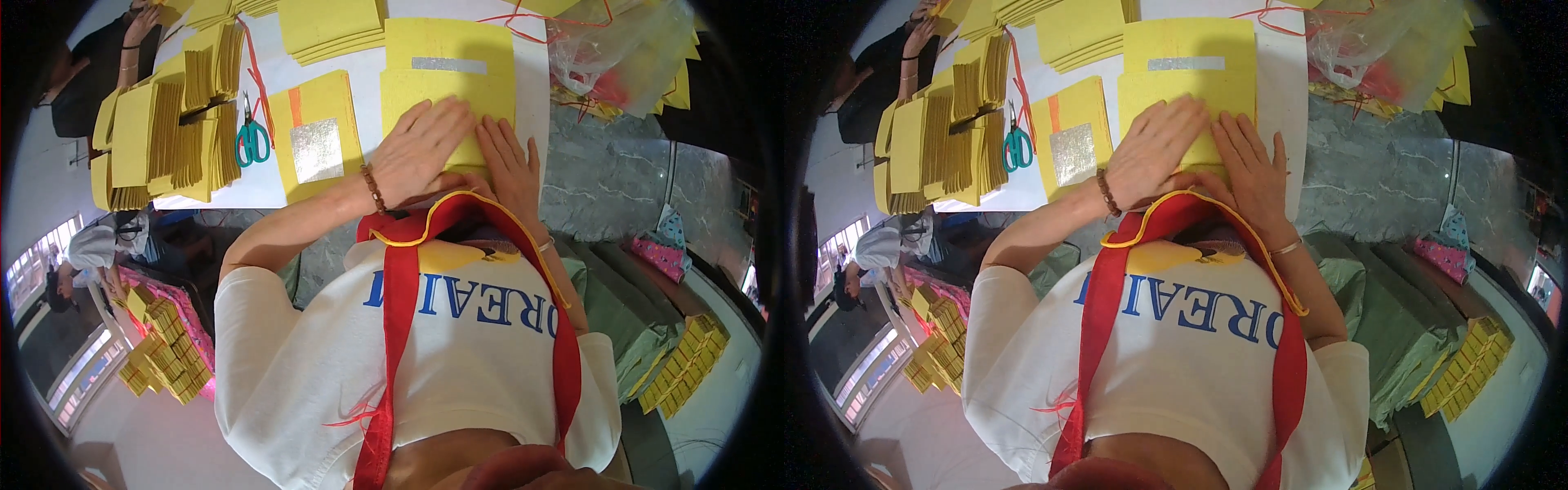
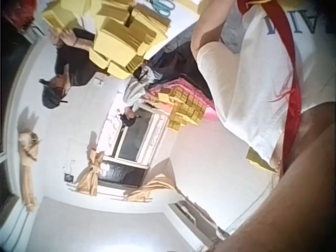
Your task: The person is folding and stacking sheets of yellow paper containing silver foil inserts.
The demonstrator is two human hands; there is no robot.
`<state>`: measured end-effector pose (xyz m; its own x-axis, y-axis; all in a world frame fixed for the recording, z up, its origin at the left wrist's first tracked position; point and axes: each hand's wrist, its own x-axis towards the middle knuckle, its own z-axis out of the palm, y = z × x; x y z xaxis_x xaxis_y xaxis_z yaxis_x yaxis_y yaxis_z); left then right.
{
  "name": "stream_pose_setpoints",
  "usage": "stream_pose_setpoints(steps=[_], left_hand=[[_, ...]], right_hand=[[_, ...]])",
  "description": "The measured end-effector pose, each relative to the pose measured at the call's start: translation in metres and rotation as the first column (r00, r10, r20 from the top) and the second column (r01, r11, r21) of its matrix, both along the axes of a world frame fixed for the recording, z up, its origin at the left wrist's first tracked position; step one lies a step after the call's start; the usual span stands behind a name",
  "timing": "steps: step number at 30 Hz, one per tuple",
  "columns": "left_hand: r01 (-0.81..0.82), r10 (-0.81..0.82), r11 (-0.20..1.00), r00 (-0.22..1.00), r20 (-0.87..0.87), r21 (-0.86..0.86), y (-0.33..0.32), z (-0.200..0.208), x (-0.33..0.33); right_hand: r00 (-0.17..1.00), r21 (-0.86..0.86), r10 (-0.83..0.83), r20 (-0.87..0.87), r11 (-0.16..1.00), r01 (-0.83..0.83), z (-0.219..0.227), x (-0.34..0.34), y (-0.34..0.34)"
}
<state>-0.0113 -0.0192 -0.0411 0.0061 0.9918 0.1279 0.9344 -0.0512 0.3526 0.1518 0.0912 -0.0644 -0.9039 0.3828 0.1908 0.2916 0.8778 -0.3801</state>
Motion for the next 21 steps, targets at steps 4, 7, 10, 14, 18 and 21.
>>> stream_pose_setpoints(steps=[4,7,10,14,18,21], left_hand=[[-0.039,0.037,0.996,0.999,0.033,0.074,0.000,0.004,-0.004],[0.006,0.001,0.997,0.997,-0.083,0.075,0.002,0.004,-0.003],[-0.001,0.018,0.997,0.973,-0.229,0.074,0.008,0.009,0.004],[-0.011,0.006,1.000,0.953,-0.304,-0.014,0.018,0.013,0.005],[0.035,-0.023,0.995,0.991,-0.129,0.094,0.015,0.016,-0.014],[-0.039,0.030,0.943,0.999,0.030,0.330,0.017,0.052,-0.062]], right_hand=[[0.999,-0.100,-0.003,-0.048,0.995,-0.002,0.003,-0.001,0.001],[0.987,-0.543,-0.114,-0.115,0.839,0.034,0.015,-0.004,0.016],[0.965,-0.699,-0.230,-0.129,0.711,0.075,0.032,-0.019,0.028],[0.997,0.058,-0.076,0.011,0.995,0.076,0.029,-0.036,0.036],[0.996,-0.259,-0.002,0.086,0.966,0.024,0.029,-0.027,0.054],[0.946,-0.822,-0.254,-0.204,0.568,-0.025,0.027,-0.019,0.068]])
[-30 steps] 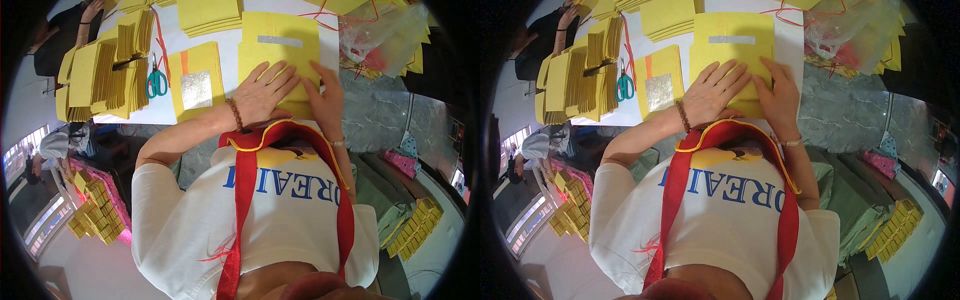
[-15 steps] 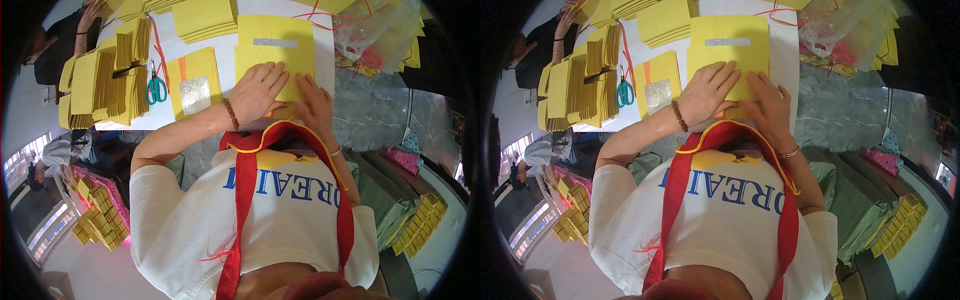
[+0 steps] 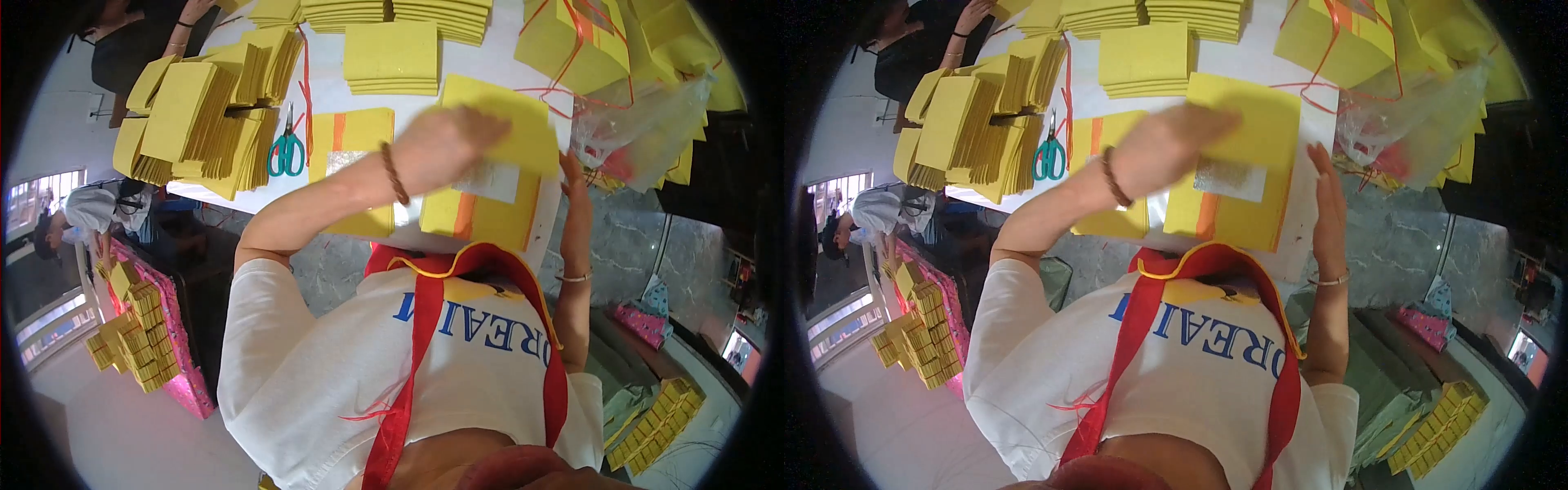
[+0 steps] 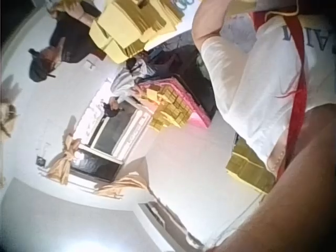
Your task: The person is folding and stacking sheets of yellow paper containing silver foil inserts.
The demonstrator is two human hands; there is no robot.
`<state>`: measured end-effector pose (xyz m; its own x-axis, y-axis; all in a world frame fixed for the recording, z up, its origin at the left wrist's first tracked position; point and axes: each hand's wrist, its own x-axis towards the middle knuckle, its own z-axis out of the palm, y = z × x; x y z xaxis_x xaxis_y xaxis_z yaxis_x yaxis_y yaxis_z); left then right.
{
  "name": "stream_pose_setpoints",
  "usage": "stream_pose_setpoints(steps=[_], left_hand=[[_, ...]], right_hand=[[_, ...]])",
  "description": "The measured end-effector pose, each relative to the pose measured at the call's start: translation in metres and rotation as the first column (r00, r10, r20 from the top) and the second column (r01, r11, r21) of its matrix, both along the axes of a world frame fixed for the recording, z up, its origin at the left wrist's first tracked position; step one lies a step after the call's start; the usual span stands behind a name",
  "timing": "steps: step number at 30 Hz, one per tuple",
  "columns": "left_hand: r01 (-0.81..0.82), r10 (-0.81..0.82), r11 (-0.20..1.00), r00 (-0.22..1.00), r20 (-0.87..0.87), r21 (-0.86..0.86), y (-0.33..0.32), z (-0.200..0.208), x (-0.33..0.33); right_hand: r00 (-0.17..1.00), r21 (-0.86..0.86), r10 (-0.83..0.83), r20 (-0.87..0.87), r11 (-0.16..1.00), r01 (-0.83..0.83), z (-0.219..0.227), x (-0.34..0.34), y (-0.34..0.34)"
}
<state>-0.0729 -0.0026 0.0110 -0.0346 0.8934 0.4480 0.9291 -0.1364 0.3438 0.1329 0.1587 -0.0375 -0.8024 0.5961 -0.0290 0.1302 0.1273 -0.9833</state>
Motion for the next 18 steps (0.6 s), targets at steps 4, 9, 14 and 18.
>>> stream_pose_setpoints(steps=[4,9,14,18], left_hand=[[-0.263,0.361,0.873,0.915,-0.180,0.412,0.005,-0.011,-0.090],[-0.430,0.412,0.903,0.852,-0.322,0.018,0.009,-0.110,-0.163],[-0.419,0.338,0.895,0.858,-0.386,-0.149,0.010,-0.136,-0.163],[-0.417,0.300,0.880,0.859,-0.415,-0.226,0.011,-0.126,-0.164]], right_hand=[[0.982,0.077,-0.179,0.053,0.982,0.175,-0.011,0.007,-0.005],[0.986,-0.021,-0.159,0.043,0.987,0.160,-0.020,-0.001,-0.018],[0.987,0.227,-0.162,0.011,0.961,0.155,-0.025,-0.005,-0.013],[0.987,0.302,-0.133,0.089,0.948,0.101,-0.024,0.001,-0.010]])
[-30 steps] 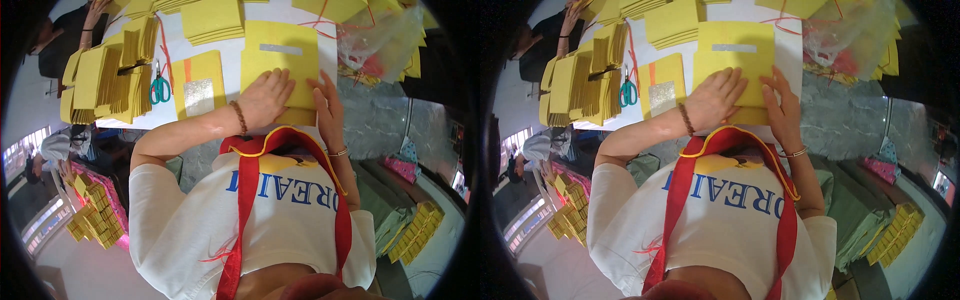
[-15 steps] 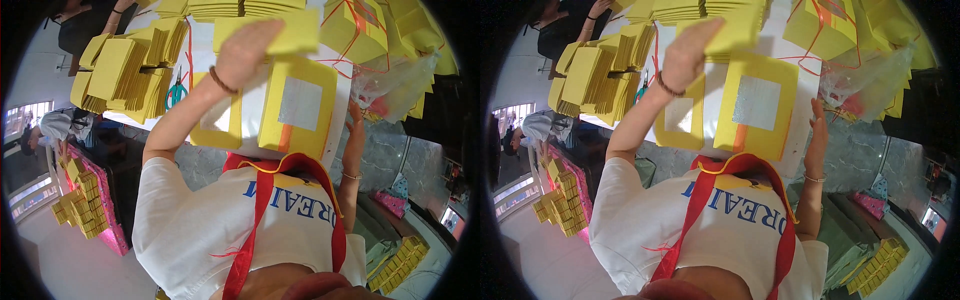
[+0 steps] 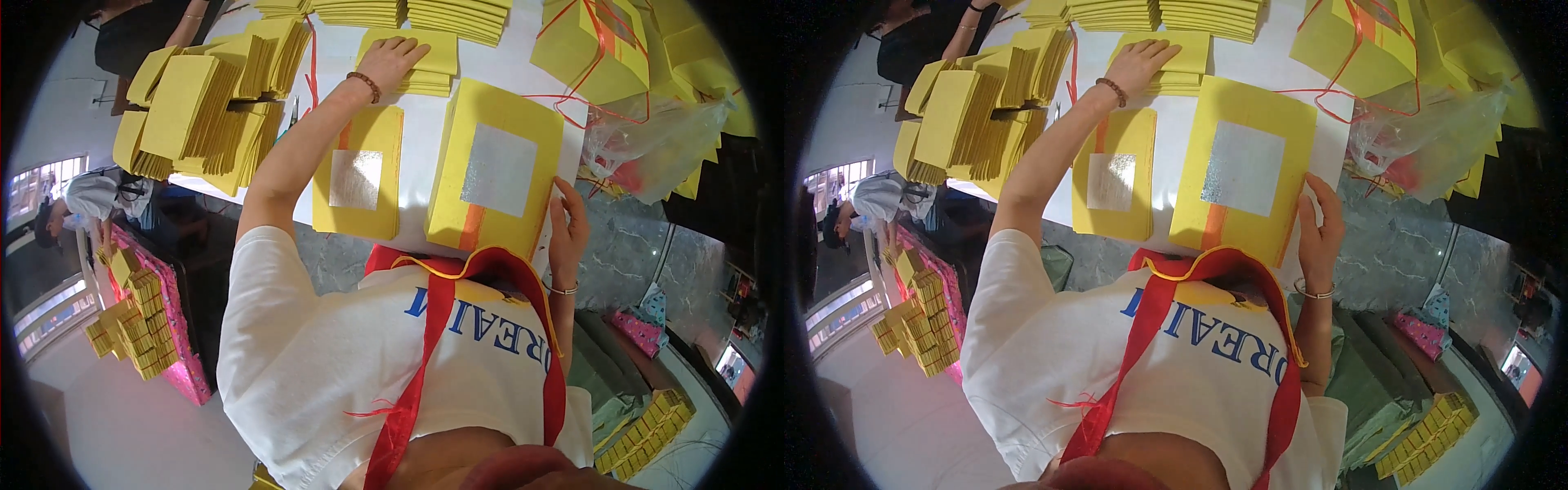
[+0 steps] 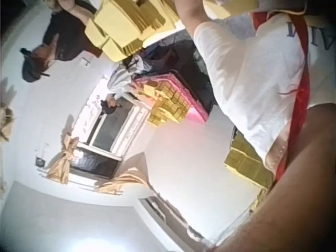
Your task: The person is folding and stacking sheets of yellow paper containing silver foil inserts.
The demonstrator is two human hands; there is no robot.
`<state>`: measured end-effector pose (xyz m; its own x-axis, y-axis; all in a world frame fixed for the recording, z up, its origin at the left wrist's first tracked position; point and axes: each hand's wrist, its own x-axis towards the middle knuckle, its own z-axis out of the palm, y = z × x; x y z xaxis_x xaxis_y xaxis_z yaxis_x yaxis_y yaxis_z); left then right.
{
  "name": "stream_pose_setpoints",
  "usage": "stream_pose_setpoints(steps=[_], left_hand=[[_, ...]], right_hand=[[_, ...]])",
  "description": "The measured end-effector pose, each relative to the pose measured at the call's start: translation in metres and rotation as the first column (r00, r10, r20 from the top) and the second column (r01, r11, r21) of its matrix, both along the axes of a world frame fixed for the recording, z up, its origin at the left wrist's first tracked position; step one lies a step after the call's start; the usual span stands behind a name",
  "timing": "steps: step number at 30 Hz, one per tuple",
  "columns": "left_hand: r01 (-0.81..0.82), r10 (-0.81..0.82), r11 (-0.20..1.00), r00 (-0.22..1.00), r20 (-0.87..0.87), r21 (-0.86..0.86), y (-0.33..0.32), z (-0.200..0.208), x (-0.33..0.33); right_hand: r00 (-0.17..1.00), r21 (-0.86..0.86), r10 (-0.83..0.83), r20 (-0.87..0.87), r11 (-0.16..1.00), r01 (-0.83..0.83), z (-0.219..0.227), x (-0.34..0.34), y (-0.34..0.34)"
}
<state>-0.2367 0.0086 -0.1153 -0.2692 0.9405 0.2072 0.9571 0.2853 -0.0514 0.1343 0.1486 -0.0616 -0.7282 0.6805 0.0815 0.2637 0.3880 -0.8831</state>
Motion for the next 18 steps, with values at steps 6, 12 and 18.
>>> stream_pose_setpoints(steps=[6,12,18], left_hand=[[-0.020,0.021,0.999,1.000,-0.021,0.043,-0.014,-0.001,-0.004],[-0.040,0.039,0.986,0.999,-0.013,-0.162,-0.018,-0.018,0.006],[-0.072,0.072,0.966,0.997,-0.009,-0.250,-0.017,-0.018,0.005]], right_hand=[[1.000,-0.002,0.008,0.010,1.000,-0.008,-0.002,0.004,0.000],[0.999,-0.015,0.049,-0.014,0.999,-0.049,0.000,0.003,-0.002],[0.998,0.159,0.048,-0.045,0.986,-0.040,0.010,0.002,-0.013]])
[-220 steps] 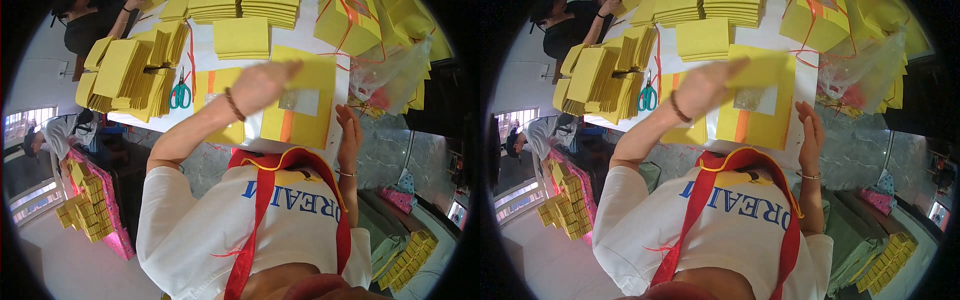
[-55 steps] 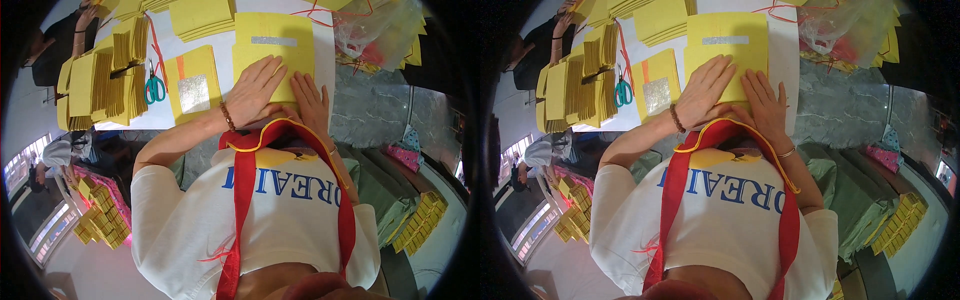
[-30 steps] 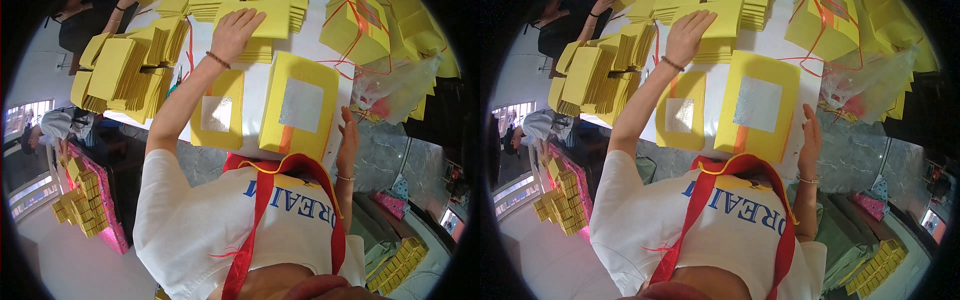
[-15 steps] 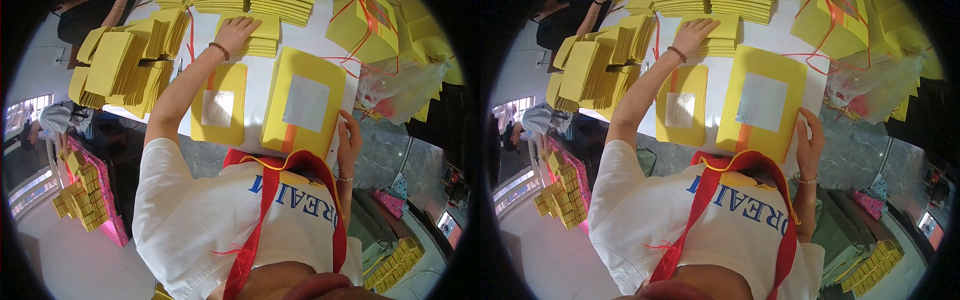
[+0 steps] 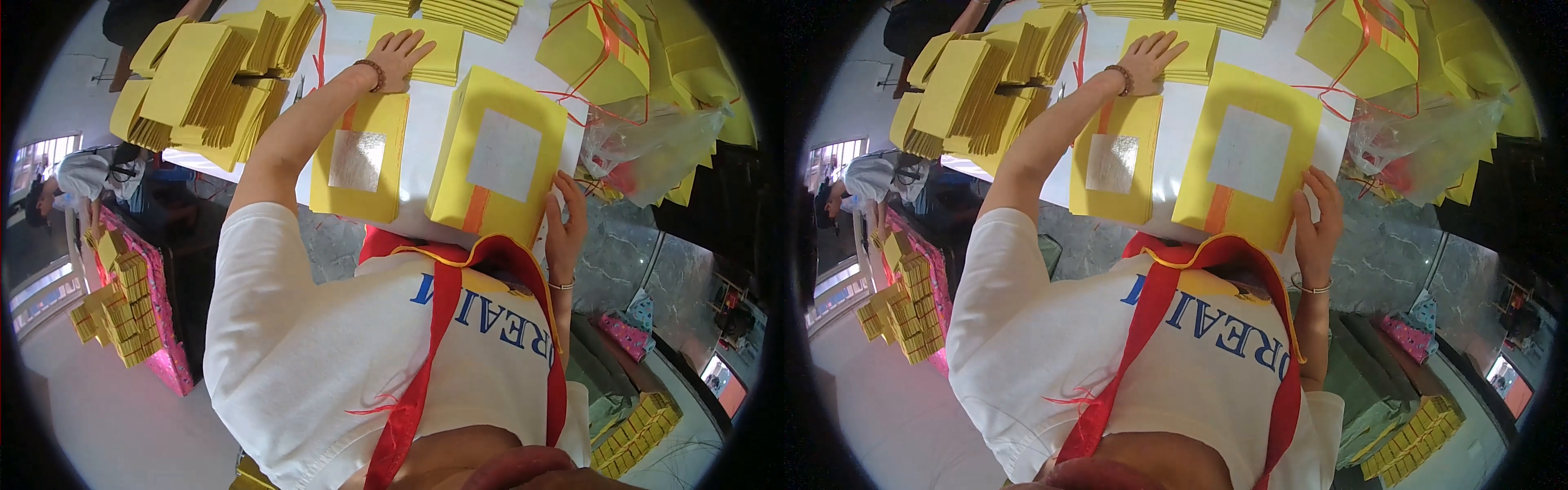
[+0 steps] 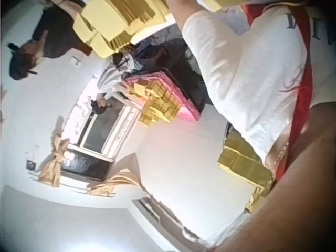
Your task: The person is folding and stacking sheets of yellow paper containing silver foil inserts.
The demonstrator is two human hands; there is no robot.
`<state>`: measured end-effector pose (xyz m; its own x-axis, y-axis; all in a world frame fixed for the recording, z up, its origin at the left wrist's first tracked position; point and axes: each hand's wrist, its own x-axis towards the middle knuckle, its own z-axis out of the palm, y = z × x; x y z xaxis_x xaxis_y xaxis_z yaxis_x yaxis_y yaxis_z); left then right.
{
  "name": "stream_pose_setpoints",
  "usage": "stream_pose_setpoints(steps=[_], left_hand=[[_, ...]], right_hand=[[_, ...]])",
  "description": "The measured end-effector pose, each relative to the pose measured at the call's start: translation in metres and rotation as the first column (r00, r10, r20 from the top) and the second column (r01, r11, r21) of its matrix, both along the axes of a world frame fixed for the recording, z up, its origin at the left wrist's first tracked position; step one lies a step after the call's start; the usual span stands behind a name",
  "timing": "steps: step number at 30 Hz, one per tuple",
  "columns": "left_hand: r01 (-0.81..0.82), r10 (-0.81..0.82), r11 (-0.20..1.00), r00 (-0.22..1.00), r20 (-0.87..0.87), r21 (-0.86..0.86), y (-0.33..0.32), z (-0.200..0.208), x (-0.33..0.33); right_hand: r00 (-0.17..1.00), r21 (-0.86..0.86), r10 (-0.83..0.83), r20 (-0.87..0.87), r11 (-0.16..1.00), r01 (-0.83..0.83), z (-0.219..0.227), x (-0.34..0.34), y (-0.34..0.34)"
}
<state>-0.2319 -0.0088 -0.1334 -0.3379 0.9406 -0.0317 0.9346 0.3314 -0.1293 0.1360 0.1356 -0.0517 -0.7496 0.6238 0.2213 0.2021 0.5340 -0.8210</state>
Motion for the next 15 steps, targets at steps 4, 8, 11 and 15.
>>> stream_pose_setpoints(steps=[4,8,11,15], left_hand=[[0.034,-0.034,0.999,0.998,0.043,0.003,0.000,0.007,0.000],[0.025,-0.029,0.999,0.996,0.085,0.042,-0.005,0.023,0.003],[0.017,-0.028,0.996,0.992,0.127,0.085,-0.008,0.029,0.003],[0.043,-0.093,0.951,0.984,0.149,0.305,-0.014,0.045,0.019]], right_hand=[[0.997,0.225,0.071,0.021,0.971,-0.074,0.007,0.008,-0.009],[0.982,0.151,0.186,0.043,0.970,-0.191,0.000,0.018,-0.018],[0.974,0.254,0.217,0.069,0.940,-0.227,-0.003,0.017,-0.022],[0.983,0.225,0.178,0.046,0.957,-0.184,-0.006,0.016,-0.021]])
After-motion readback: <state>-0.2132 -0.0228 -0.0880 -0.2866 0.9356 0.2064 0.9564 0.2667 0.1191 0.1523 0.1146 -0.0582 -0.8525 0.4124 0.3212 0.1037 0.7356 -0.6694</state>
